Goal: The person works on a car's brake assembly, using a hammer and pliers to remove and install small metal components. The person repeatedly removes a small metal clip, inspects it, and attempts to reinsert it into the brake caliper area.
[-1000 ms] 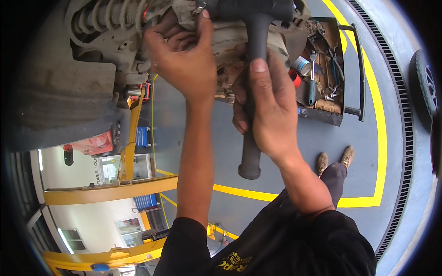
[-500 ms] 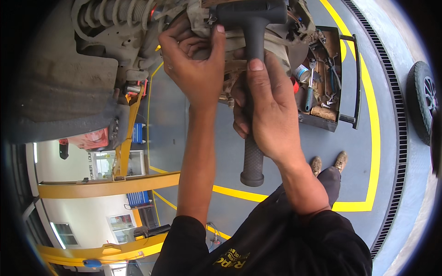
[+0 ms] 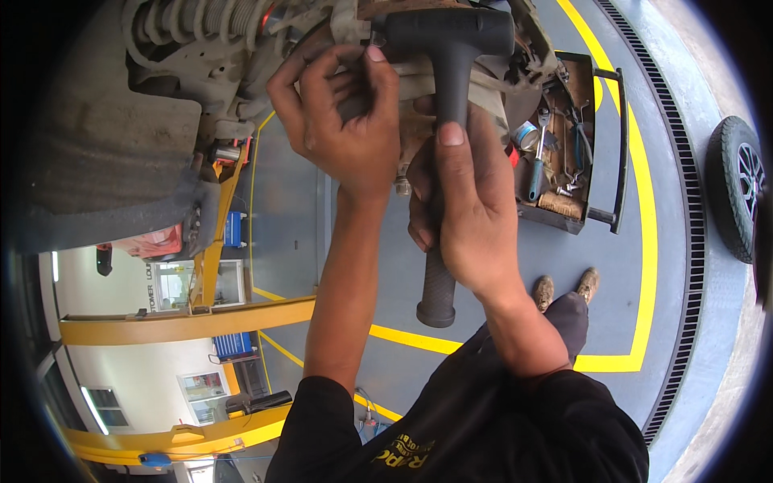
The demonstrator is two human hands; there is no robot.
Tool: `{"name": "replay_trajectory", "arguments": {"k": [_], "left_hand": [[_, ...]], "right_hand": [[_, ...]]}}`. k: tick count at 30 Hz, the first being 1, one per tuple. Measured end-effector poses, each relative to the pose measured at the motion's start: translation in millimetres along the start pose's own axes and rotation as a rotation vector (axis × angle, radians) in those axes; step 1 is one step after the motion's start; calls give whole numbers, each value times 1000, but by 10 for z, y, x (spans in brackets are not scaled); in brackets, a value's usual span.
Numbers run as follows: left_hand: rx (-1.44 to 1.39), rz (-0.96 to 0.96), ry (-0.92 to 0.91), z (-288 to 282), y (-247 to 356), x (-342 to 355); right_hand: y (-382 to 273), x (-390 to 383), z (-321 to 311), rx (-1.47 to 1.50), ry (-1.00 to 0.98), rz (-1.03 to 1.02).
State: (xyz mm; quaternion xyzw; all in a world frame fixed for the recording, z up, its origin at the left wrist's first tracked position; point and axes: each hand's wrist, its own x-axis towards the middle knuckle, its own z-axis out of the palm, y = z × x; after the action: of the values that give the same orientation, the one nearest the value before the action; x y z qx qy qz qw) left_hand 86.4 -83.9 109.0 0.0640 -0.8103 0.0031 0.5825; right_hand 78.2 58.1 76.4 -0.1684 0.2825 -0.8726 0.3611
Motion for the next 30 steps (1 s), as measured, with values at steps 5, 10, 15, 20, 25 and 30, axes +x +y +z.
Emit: {"name": "replay_trajectory", "arguments": {"k": [5,10,15,20,25,30], "left_hand": [[45,17,0,38,58,43],[53,20,15,25,27,8],[33,17,33,28,1,-7],[57,6,24,29,13,8],[35,4,12,40,23,17],[17,-4,15,8,-20,-15]], "right_hand": [[59,27,-17,-5,-3,-18],[135,24,-52,-36,-18,-41],[194,34,4,-37,30,-98],[215,56,-11,-26,26,-127],[257,83,65,-28,148,-186],[83,80,-106,74,-8,-21]]}}
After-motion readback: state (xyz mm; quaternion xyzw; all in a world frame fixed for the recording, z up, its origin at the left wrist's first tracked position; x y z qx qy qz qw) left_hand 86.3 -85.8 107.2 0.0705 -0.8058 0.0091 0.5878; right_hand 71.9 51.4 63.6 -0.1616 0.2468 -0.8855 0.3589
